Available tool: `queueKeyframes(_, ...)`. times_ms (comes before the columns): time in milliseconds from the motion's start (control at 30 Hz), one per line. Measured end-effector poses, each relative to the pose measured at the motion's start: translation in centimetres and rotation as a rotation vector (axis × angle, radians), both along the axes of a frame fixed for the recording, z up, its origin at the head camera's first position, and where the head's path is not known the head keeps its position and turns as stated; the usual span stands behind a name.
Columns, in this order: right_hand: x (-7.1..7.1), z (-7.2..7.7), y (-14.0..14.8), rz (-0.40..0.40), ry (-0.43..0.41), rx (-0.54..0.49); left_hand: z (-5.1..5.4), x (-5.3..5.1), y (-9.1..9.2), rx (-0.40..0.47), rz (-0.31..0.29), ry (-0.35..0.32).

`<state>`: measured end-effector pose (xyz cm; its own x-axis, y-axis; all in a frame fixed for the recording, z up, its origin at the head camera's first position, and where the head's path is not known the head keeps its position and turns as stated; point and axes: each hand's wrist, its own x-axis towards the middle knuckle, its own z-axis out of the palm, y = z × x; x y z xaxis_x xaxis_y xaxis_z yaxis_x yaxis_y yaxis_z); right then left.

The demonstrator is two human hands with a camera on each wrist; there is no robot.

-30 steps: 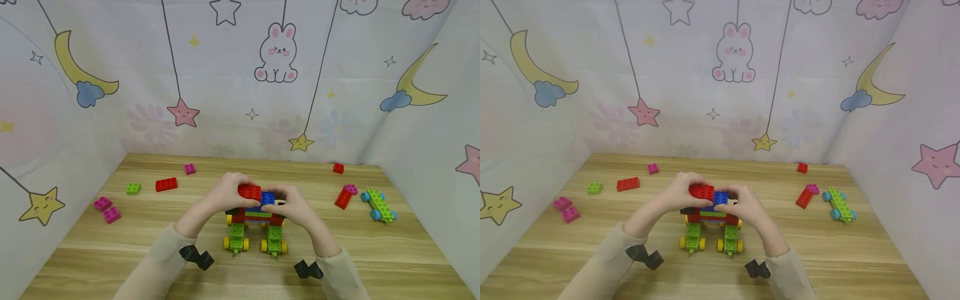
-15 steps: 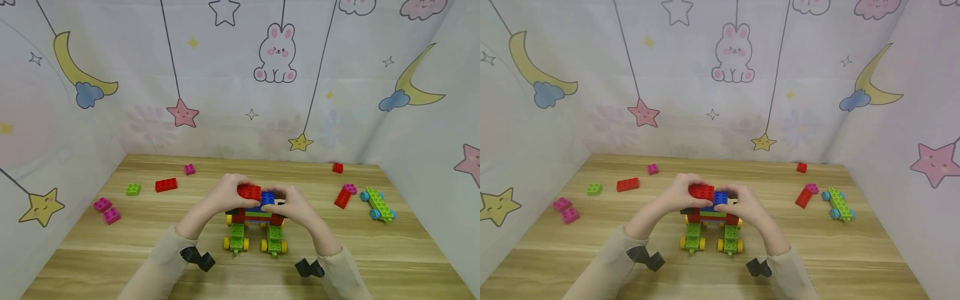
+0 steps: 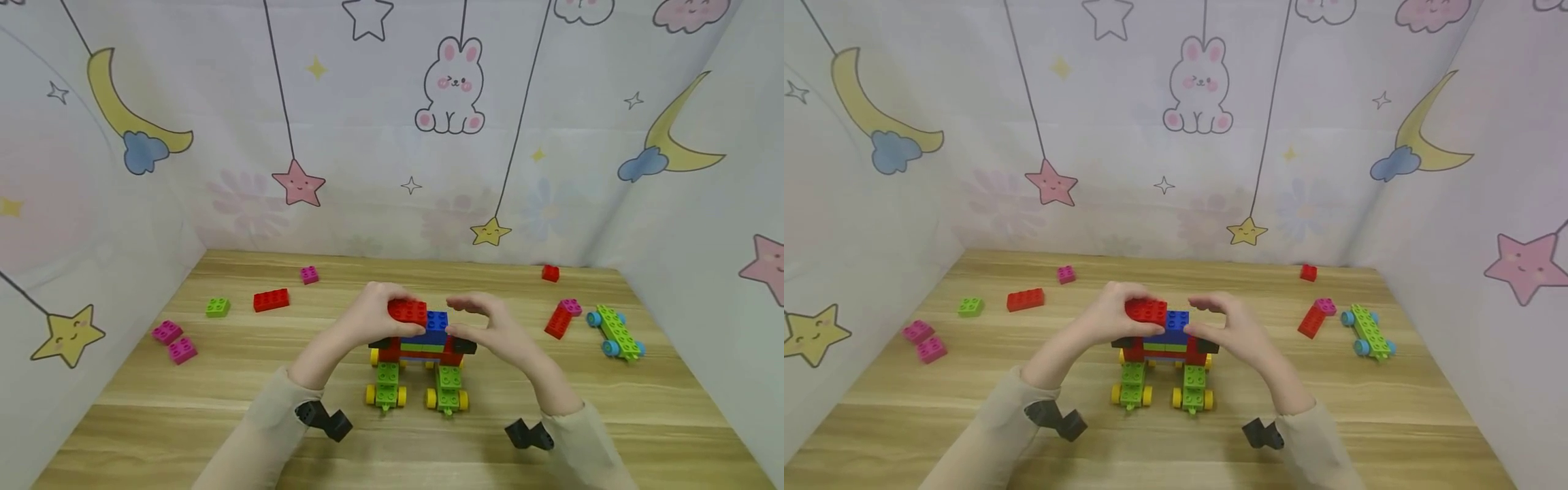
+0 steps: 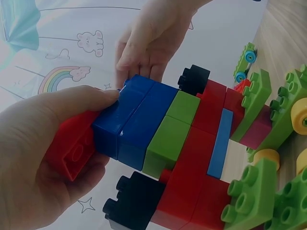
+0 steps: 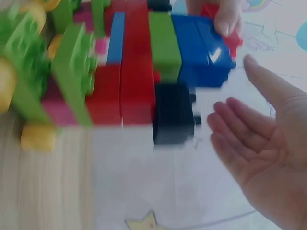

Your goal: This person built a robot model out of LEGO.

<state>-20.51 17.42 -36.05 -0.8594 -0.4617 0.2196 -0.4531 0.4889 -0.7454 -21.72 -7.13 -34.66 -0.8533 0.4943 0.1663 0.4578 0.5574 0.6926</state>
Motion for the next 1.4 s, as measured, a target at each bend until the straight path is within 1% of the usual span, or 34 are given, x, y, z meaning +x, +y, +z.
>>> queueKeyframes(200, -0.4, -0.2, 3.6, -0.091, 0.166, 0.086, 0.1, 0.1, 0.0, -0.002, 0.01, -0.024)
queueKeyframes(300, -1.0, -0.8, 5.7, -0.129, 0.236, 0.12, 0.1, 0.1, 0.0, 0.001, 0.015, -0.034)
queueKeyframes(367, -1.5, -1.3, 7.3, -0.16, 0.251, 0.138, 0.1, 0.1, 0.1, 0.0, 0.017, -0.037)
queueKeyframes(433, -1.8, -1.8, 8.8, -0.197, 0.242, 0.158, 0.1, 0.1, 0.1, -0.003, 0.018, -0.04)
queueKeyframes(533, -2.1, -2.3, 10.9, -0.239, 0.194, 0.163, 0.1, 0.0, 0.1, -0.009, 0.019, -0.039)
queueKeyframes(600, -2.4, -2.7, 12.1, -0.256, 0.176, 0.167, 0.1, 0.0, 0.1, -0.011, 0.019, -0.042)
queueKeyframes(700, -2.8, -3.4, 13.9, -0.26, 0.157, 0.165, 0.1, 0.0, 0.1, -0.014, 0.021, -0.05)
queueKeyframes(867, -3.7, -4.5, 16.3, -0.261, 0.141, 0.208, 0.0, 0.0, 0.0, -0.013, 0.023, -0.056)
queueKeyframes(967, -4.1, -4.9, 17.4, -0.265, 0.129, 0.263, 0.0, -0.1, 0.0, -0.008, 0.019, -0.054)
queueKeyframes(1100, -4.5, -5.4, 18.3, -0.247, 0.096, 0.317, 0.0, -0.1, 0.0, -0.004, 0.015, -0.054)
queueKeyframes(1233, -4.9, -5.9, 18.9, -0.233, 0.028, 0.327, 0.1, -0.1, 0.0, -0.008, 0.014, -0.056)
queueKeyframes(1333, -5.1, -6.2, 19.1, -0.245, -0.02, 0.337, 0.1, -0.1, 0.0, -0.008, 0.018, -0.061)
queueKeyframes(1400, -5.3, -6.4, 19.2, -0.249, -0.035, 0.351, 0.1, -0.1, 0.1, -0.004, 0.022, -0.065)
